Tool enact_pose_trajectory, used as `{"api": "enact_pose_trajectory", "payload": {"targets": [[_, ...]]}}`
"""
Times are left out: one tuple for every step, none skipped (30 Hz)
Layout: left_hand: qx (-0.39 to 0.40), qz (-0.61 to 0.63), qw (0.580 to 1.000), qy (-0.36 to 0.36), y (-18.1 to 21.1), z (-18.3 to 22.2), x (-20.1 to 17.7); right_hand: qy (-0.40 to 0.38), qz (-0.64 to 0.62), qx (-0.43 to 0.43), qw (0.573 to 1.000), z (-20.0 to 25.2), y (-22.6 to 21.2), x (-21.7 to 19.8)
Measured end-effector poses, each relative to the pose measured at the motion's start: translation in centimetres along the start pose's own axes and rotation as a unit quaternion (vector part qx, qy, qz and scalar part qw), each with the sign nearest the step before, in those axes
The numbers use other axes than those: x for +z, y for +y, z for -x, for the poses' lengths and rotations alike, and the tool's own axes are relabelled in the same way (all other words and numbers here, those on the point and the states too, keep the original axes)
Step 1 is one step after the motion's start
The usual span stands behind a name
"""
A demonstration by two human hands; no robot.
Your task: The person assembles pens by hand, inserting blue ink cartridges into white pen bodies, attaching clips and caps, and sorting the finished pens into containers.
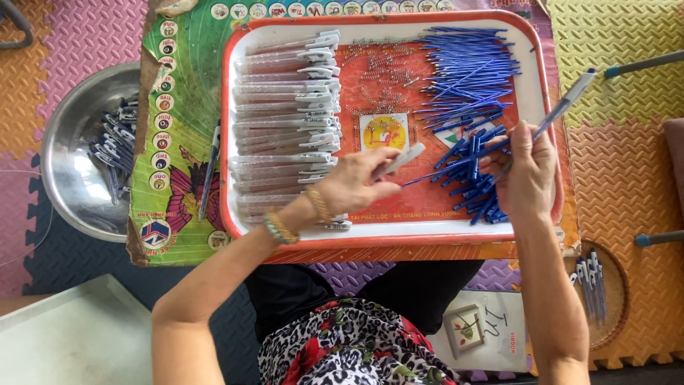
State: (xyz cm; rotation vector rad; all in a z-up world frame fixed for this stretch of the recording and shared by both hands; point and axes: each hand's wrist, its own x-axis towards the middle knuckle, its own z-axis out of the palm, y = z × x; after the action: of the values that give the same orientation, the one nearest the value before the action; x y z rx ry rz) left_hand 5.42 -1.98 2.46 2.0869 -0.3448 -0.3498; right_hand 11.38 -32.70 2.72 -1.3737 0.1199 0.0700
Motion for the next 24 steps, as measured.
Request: {"api": "enact_pose_trajectory", "payload": {"targets": [[0.001, -0.001, 1.000, 0.002, -0.1, -0.6, 0.9, -0.001, -0.001, -0.002, 1.000, 0.0, 0.4, 0.3], [-0.013, -0.011, 1.000, 0.008, -0.2, -1.3, 1.8, -0.007, -0.005, -0.003, 1.000, 0.1, 0.7, 0.6], [-0.027, -0.021, 0.999, 0.015, -0.3, -2.0, 2.7, -0.014, -0.010, -0.004, 1.000, 0.1, 1.0, 0.7], [-0.024, -0.022, 0.999, 0.014, -0.1, -2.2, 2.6, -0.012, -0.010, -0.006, 1.000, 0.3, 0.8, 0.4], [-0.052, -0.032, 0.998, 0.005, 0.2, -2.5, 2.5, -0.019, -0.008, -0.011, 1.000, 0.4, 0.5, 0.1], [-0.080, -0.041, 0.996, -0.005, 0.4, -2.6, 2.5, -0.025, -0.006, -0.016, 1.000, 0.6, 0.3, -0.3], [-0.079, -0.042, 0.996, -0.006, -0.2, -2.9, 1.9, -0.023, -0.007, -0.016, 1.000, 0.5, 0.0, -1.4], [-0.076, -0.075, 0.994, 0.008, -0.7, -3.1, 1.4, -0.019, 0.046, -0.040, 0.998, 0.5, -0.3, -2.6], [-0.072, -0.109, 0.991, 0.023, -1.3, -3.3, 0.8, -0.014, 0.098, -0.063, 0.993, 0.4, -0.6, -3.7], [-0.071, -0.109, 0.991, 0.022, -1.3, -3.8, 0.3, -0.013, 0.098, -0.063, 0.993, 0.7, -0.9, -4.0], [-0.067, -0.098, 0.992, 0.043, -1.3, -4.3, -0.1, -0.001, 0.186, -0.048, 0.981, 1.0, -1.3, -4.3], [-0.064, -0.086, 0.992, 0.064, -1.3, -4.8, -0.6, 0.010, 0.273, -0.031, 0.962, 1.3, -1.7, -4.7], [-0.063, -0.086, 0.992, 0.063, -0.6, -5.7, -0.5, 0.012, 0.273, -0.031, 0.961, 1.4, -1.5, -4.8], [-0.076, -0.118, 0.987, 0.073, 0.1, -6.6, -0.5, 0.025, 0.354, -0.087, 0.931, 1.6, -1.3, -4.9], [-0.090, -0.151, 0.981, 0.083, 0.8, -7.4, -0.5, 0.037, 0.432, -0.143, 0.890, 1.8, -1.2, -4.9], [-0.090, -0.151, 0.981, 0.083, 0.7, -9.1, -0.1, 0.037, 0.431, -0.143, 0.890, 1.7, -1.1, -4.8], [-0.072, -0.167, 0.978, 0.107, 0.5, -10.7, 0.4, 0.033, 0.429, -0.147, 0.891, 1.6, -1.0, -4.6], [-0.054, -0.182, 0.973, 0.131, 0.4, -12.4, 0.8, 0.029, 0.427, -0.151, 0.891, 1.5, -1.0, -4.5], [-0.053, -0.182, 0.973, 0.131, -0.5, -14.1, 1.3, 0.029, 0.427, -0.152, 0.891, 1.0, 0.0, -4.6], [-0.040, -0.202, 0.969, 0.139, -1.4, -15.9, 1.8, 0.021, 0.445, -0.215, 0.869, 0.5, 1.0, -4.7], [-0.027, -0.221, 0.964, 0.147, -2.2, -17.8, 2.4, 0.011, 0.460, -0.277, 0.843, -0.1, 1.9, -4.8], [-0.025, -0.221, 0.964, 0.147, -2.8, -18.1, 2.4, 0.013, 0.461, -0.278, 0.843, -0.7, 2.0, -5.1], [-0.013, -0.176, 0.974, 0.141, -3.3, -18.4, 2.4, 0.011, 0.502, -0.275, 0.820, -1.4, 2.1, -5.4], [-0.003, -0.132, 0.982, 0.133, -3.9, -18.5, 2.4, 0.008, 0.540, -0.270, 0.797, -2.0, 2.4, -5.5]]}}
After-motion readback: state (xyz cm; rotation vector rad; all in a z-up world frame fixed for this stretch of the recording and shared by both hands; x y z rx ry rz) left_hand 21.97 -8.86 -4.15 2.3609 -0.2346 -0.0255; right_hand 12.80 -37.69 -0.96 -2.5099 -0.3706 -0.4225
